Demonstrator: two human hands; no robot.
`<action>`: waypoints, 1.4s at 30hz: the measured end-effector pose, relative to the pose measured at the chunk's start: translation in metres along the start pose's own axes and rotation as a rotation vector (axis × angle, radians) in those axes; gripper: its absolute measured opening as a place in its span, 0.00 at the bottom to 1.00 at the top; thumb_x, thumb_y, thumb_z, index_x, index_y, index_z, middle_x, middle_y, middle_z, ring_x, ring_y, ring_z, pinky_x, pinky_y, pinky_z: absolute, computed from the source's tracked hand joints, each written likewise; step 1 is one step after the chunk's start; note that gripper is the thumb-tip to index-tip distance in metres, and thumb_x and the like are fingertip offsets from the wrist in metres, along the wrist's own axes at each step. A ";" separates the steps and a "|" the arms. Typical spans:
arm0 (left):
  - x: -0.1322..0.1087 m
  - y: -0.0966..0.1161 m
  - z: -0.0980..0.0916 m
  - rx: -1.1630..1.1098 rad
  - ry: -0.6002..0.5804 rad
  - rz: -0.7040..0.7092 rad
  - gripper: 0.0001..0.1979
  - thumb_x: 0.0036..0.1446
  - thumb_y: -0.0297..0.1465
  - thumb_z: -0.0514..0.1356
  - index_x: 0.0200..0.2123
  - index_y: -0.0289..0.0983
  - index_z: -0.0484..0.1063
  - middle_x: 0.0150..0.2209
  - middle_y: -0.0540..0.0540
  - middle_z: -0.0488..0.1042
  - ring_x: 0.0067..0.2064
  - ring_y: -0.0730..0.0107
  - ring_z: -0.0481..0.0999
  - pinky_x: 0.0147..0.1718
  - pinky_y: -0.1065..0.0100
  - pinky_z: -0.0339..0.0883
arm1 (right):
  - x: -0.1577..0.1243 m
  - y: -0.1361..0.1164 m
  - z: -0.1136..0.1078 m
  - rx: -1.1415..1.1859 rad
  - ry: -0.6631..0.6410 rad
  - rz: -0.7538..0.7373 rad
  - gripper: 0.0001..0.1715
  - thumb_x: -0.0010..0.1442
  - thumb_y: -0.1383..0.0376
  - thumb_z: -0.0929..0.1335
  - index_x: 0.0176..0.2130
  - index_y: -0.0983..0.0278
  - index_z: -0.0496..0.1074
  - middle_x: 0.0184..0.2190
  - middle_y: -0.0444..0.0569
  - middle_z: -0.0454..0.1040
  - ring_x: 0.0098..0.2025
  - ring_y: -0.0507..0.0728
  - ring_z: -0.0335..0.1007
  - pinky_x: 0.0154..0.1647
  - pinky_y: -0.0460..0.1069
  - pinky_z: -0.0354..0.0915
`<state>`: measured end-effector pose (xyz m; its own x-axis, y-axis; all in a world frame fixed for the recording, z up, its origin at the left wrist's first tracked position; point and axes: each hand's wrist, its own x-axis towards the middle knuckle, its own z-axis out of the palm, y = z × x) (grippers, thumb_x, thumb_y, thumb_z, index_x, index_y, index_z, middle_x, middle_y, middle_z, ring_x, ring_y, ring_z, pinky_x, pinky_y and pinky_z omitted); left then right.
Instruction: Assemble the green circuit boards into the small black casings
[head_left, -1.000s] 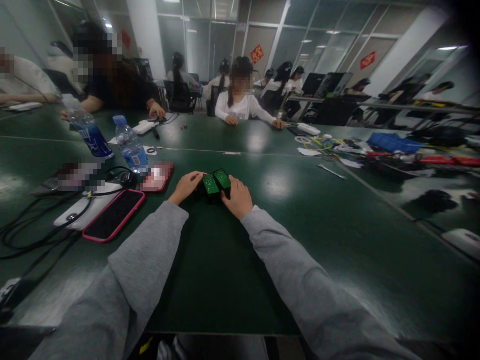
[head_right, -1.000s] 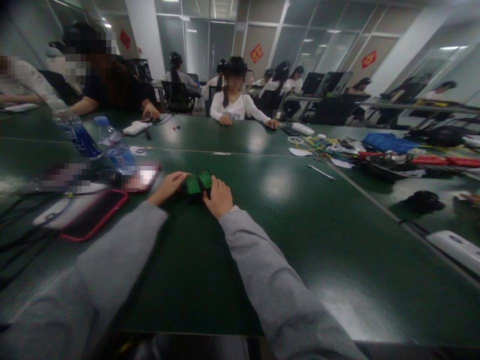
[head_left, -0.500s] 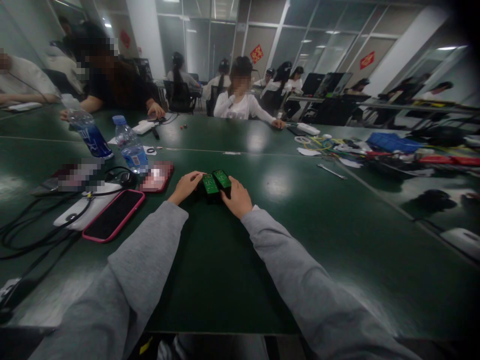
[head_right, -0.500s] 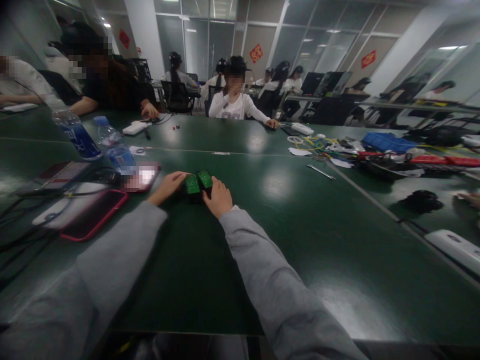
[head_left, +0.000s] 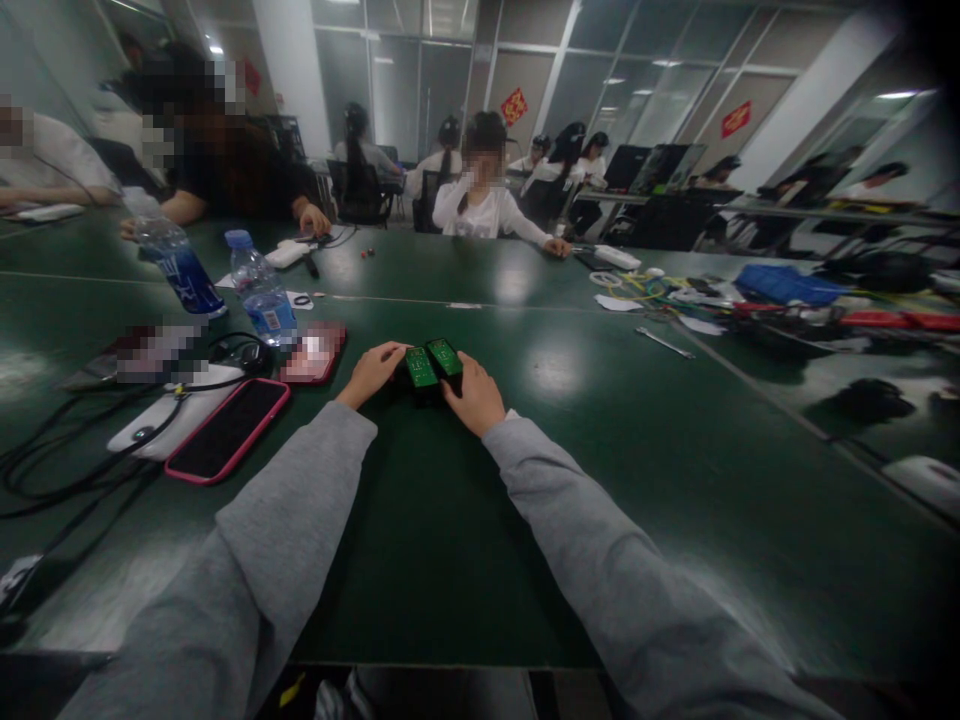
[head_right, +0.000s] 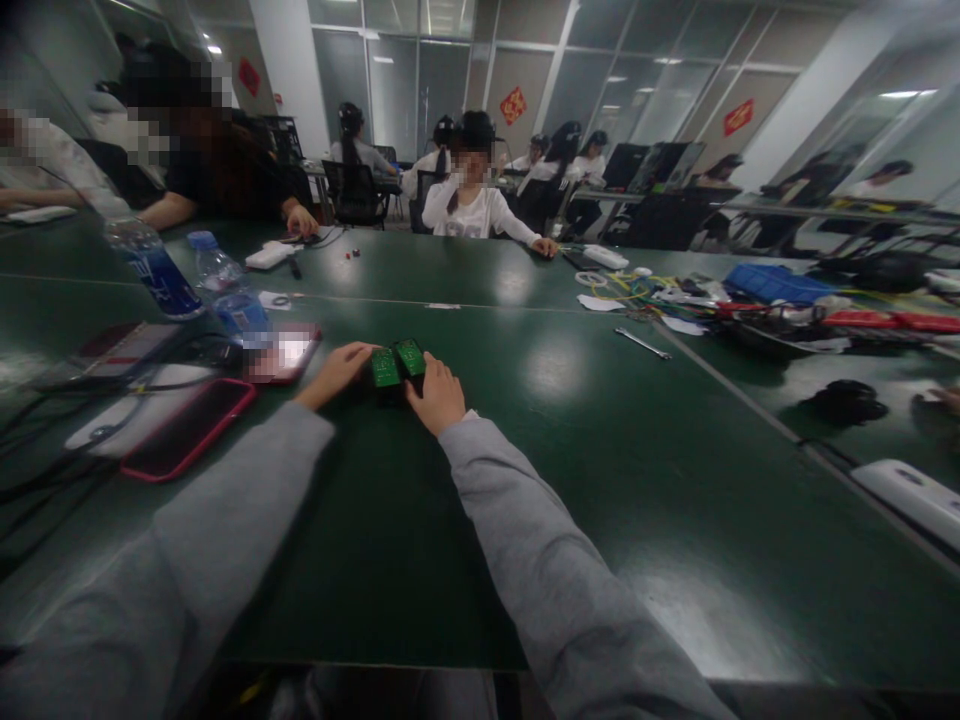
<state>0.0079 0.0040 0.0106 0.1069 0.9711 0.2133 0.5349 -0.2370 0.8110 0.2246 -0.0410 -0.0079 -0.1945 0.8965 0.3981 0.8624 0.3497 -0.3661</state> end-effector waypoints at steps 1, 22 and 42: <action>-0.001 0.002 -0.001 0.002 0.000 -0.003 0.17 0.63 0.38 0.53 0.48 0.39 0.77 0.45 0.44 0.79 0.38 0.66 0.76 0.39 0.66 0.69 | 0.000 0.000 0.000 0.001 0.001 0.000 0.36 0.64 0.58 0.64 0.64 0.74 0.54 0.59 0.66 0.64 0.60 0.68 0.61 0.56 0.63 0.63; 0.009 -0.019 0.002 0.061 -0.042 0.036 0.20 0.64 0.42 0.50 0.50 0.42 0.75 0.43 0.45 0.79 0.31 0.71 0.73 0.33 0.68 0.66 | 0.012 0.055 -0.008 0.040 0.133 0.174 0.36 0.59 0.59 0.66 0.62 0.73 0.57 0.58 0.64 0.65 0.58 0.67 0.65 0.57 0.62 0.64; 0.001 -0.003 0.000 0.012 -0.007 0.011 0.18 0.63 0.39 0.53 0.48 0.40 0.77 0.45 0.45 0.79 0.39 0.65 0.75 0.36 0.67 0.68 | 0.001 0.048 -0.013 0.096 -0.020 -0.089 0.40 0.62 0.48 0.65 0.64 0.66 0.55 0.59 0.60 0.65 0.56 0.65 0.67 0.57 0.61 0.64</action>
<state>0.0062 0.0062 0.0085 0.1188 0.9687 0.2181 0.5433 -0.2472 0.8023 0.2719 -0.0266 -0.0140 -0.2781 0.8658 0.4159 0.7929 0.4513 -0.4095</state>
